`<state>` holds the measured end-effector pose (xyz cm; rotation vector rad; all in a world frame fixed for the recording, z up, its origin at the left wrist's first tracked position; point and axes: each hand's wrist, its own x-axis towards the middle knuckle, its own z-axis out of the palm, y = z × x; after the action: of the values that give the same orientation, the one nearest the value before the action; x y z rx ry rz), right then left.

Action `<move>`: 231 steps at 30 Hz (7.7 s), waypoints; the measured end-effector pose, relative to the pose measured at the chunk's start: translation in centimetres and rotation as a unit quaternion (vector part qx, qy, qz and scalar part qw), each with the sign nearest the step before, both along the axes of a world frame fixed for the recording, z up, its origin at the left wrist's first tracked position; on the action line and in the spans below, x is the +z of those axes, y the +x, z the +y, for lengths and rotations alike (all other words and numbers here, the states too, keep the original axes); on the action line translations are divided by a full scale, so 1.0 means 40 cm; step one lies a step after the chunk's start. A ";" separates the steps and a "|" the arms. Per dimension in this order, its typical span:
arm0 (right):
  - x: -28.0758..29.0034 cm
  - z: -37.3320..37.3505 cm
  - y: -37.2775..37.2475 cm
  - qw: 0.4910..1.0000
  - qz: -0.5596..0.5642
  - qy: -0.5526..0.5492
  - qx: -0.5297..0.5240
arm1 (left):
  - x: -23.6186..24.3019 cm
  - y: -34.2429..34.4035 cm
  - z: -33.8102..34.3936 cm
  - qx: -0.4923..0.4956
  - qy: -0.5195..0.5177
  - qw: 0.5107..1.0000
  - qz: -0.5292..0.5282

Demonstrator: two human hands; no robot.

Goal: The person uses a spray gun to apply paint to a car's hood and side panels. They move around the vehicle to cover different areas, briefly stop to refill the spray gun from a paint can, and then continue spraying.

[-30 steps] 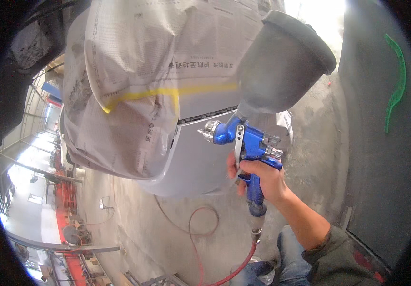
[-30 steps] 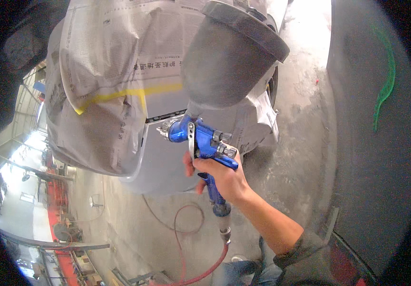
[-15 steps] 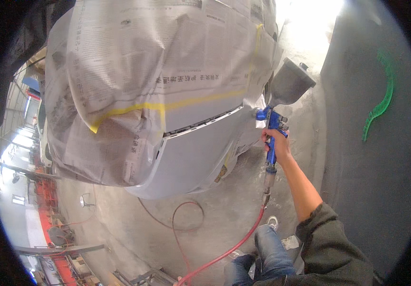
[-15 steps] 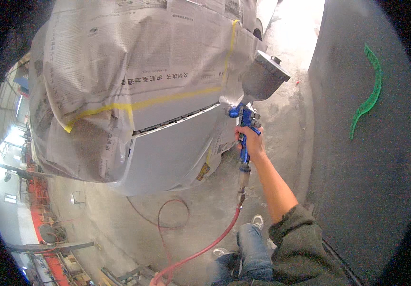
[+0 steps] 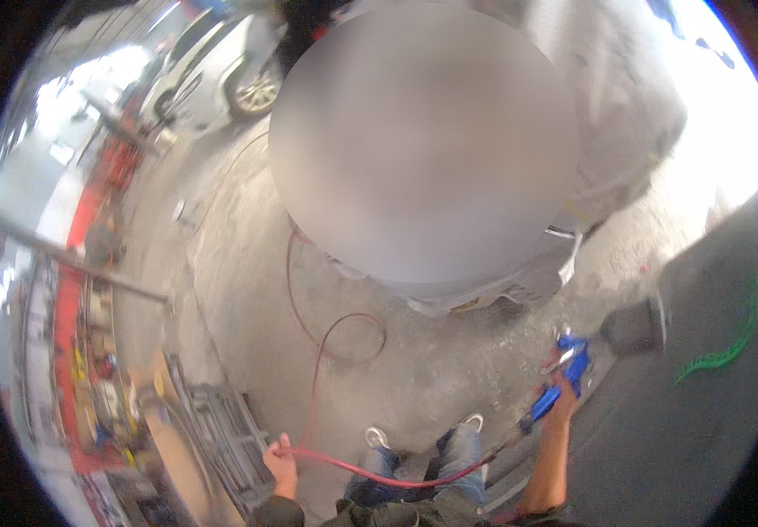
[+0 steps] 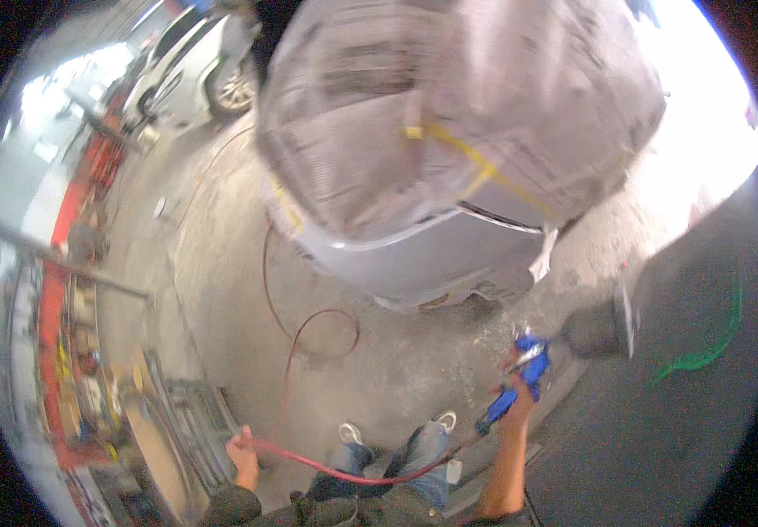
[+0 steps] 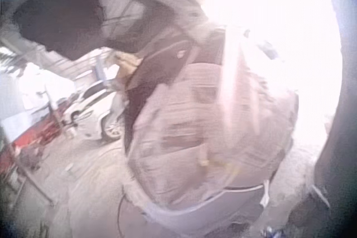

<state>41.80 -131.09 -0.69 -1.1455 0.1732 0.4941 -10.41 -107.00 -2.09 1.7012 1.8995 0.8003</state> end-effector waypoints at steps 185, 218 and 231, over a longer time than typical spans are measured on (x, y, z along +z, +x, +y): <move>0.366 2.084 -6.931 0.078 -0.483 0.265 0.831 | 0.854 -5.803 1.033 0.604 0.007 0.779 0.166; 0.271 2.064 -7.563 0.294 -0.386 0.070 0.871 | 0.492 -6.506 1.059 0.440 0.005 0.860 -0.257; 0.306 1.974 -7.607 0.305 -0.331 0.260 0.854 | 0.470 -6.492 1.162 0.435 0.034 0.887 -0.149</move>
<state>-262.47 -52.14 11.54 -0.2740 -2.1101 1.6760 -270.08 -60.52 16.72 0.6082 2.3927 1.3567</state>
